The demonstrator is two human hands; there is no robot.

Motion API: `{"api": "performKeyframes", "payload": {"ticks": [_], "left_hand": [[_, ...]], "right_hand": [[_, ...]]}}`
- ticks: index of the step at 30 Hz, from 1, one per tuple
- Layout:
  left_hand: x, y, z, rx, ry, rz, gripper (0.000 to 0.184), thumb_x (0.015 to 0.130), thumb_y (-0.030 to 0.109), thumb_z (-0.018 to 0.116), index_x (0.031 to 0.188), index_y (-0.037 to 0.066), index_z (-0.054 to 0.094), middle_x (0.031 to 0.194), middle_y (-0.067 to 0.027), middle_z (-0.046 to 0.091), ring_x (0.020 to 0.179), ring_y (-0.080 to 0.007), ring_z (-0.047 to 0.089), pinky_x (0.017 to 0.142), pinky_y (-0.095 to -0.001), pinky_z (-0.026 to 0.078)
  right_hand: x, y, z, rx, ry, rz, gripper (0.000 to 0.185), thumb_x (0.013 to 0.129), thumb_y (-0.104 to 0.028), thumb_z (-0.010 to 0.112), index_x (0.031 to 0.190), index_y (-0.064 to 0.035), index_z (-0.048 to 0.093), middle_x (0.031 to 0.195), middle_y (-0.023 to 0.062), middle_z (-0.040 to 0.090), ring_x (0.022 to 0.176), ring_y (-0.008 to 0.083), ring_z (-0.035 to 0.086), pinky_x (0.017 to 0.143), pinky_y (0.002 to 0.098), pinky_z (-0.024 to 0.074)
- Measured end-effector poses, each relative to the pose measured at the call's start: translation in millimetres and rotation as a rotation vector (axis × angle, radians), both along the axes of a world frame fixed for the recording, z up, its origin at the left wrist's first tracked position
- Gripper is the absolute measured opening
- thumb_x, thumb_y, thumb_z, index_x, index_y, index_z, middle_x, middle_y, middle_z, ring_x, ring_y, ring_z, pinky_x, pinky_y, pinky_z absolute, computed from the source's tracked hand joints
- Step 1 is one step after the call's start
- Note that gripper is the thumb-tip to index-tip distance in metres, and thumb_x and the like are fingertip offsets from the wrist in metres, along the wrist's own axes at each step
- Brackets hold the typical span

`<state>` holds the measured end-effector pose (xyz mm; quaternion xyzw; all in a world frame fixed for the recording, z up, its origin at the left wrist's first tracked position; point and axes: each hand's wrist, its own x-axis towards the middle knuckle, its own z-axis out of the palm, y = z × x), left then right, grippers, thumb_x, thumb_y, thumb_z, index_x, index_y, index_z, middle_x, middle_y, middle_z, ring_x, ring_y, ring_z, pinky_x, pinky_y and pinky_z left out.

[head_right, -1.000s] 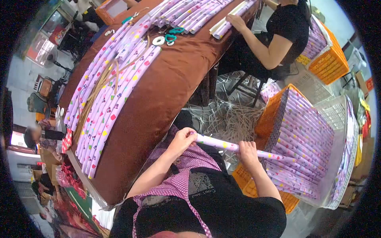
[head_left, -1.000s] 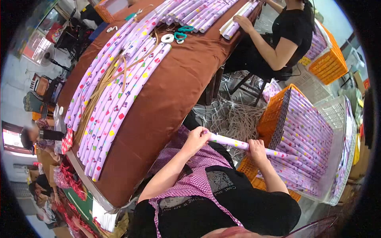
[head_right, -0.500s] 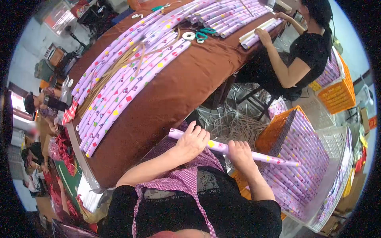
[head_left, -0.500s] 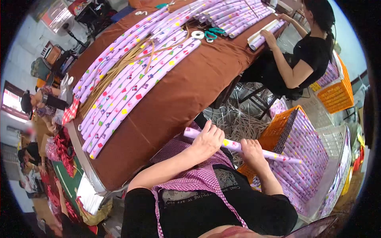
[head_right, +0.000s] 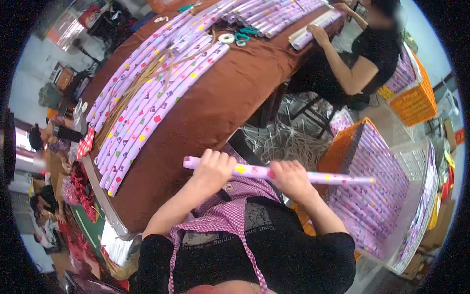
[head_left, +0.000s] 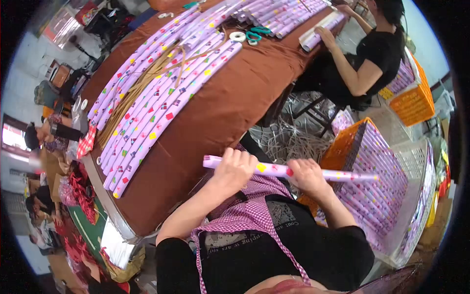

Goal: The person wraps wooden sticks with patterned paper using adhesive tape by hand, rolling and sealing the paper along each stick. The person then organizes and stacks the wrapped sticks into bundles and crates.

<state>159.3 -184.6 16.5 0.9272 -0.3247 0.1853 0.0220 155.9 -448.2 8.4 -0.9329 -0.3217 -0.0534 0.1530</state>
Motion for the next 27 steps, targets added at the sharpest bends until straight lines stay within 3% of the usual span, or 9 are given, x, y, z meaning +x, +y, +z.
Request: {"api": "performKeyframes", "payload": {"ticks": [6,9,11,13,15,18,19,23,27], "left_hand": [[-0.4,17.2,12.3,-0.013,0.314,0.004,0.039,0.069,0.031,0.081,0.09,0.008,0.057,0.083,-0.0091,0.057,0.081,-0.0276,0.058,0.074,-0.0395,0.043],[3.1,24.9,31.8,-0.008,0.584,-0.047,0.048,0.074,0.037,0.079,0.1,0.004,0.058,0.09,-0.0116,0.058,0.088,-0.0295,0.059,0.078,-0.0405,0.044],[16.8,25.0,47.4,0.137,0.649,-0.065,0.057,0.075,0.041,0.078,0.11,0.002,0.056,0.097,-0.0132,0.058,0.094,-0.0307,0.058,0.081,-0.0413,0.044],[32.2,23.9,53.1,-0.008,0.665,-0.174,0.06,0.076,0.039,0.077,0.117,0.002,0.053,0.098,-0.0133,0.058,0.096,-0.0311,0.057,0.083,-0.0419,0.045],[46.5,23.6,45.8,-0.095,0.653,-0.259,0.055,0.082,0.03,0.073,0.124,0.002,0.051,0.101,-0.0146,0.058,0.096,-0.0321,0.059,0.084,-0.0423,0.046],[74.0,21.5,38.1,0.015,0.665,-0.288,0.048,0.084,0.019,0.068,0.124,0.0,0.05,0.101,-0.0142,0.06,0.089,-0.0311,0.063,0.08,-0.0416,0.048],[84.3,23.1,30.1,0.021,0.669,-0.299,0.04,0.083,0.014,0.064,0.117,-0.002,0.052,0.095,-0.0155,0.062,0.081,-0.0311,0.066,0.074,-0.0417,0.05],[122.7,22.6,26.3,0.011,0.672,-0.249,0.015,0.08,0.01,0.059,0.092,0.002,0.057,0.081,-0.0144,0.064,0.071,-0.0301,0.067,0.068,-0.0408,0.051],[145.3,28.3,30.9,0.001,0.551,-0.268,0.011,0.079,0.011,0.059,0.087,0.004,0.058,0.08,-0.0123,0.061,0.073,-0.0274,0.064,0.066,-0.0393,0.048]], "right_hand": [[12.7,-1.6,9.8,-0.042,-0.128,0.047,0.014,0.078,-0.017,0.064,0.079,-0.0106,0.051,0.07,0.0042,0.056,0.067,0.024,0.061,0.065,0.0379,0.0484],[21.1,4.1,15.0,-0.108,-0.119,0.124,0.014,0.078,-0.018,0.064,0.078,-0.0111,0.052,0.069,0.0034,0.056,0.067,0.0223,0.063,0.063,0.0355,0.0483],[31.1,11.9,13.9,-0.093,-0.076,0.148,0.02,0.075,-0.019,0.069,0.08,-0.0105,0.052,0.071,0.0041,0.056,0.068,0.0241,0.062,0.066,0.0376,0.0494],[39.4,25.0,20.2,-0.091,-0.054,0.133,0.02,0.075,-0.019,0.069,0.08,-0.0102,0.052,0.072,0.0046,0.056,0.069,0.0246,0.062,0.066,0.0375,0.0499],[49.2,36.8,21.7,-0.085,-0.02,0.125,0.023,0.074,-0.02,0.07,0.082,-0.009,0.051,0.073,0.0066,0.058,0.069,0.0269,0.063,0.065,0.0383,0.0506],[66.5,44.5,13.0,-0.074,0.046,0.103,0.026,0.071,-0.021,0.071,0.081,-0.0082,0.051,0.072,0.0078,0.058,0.069,0.0283,0.064,0.065,0.04,0.0518],[76.9,49.3,17.0,-0.032,0.035,0.113,0.014,0.078,-0.015,0.063,0.075,-0.0078,0.051,0.068,0.0088,0.06,0.062,0.0262,0.064,0.06,0.0393,0.0521],[114.5,56.8,20.2,-0.054,0.167,0.097,0.016,0.076,-0.017,0.066,0.077,-0.0078,0.052,0.068,0.0085,0.06,0.065,0.027,0.065,0.06,0.0397,0.0525],[141.6,67.9,42.2,-0.088,0.296,0.108,0.018,0.075,-0.015,0.067,0.079,-0.0069,0.052,0.069,0.0094,0.061,0.065,0.0276,0.066,0.06,0.0409,0.0527]]}}
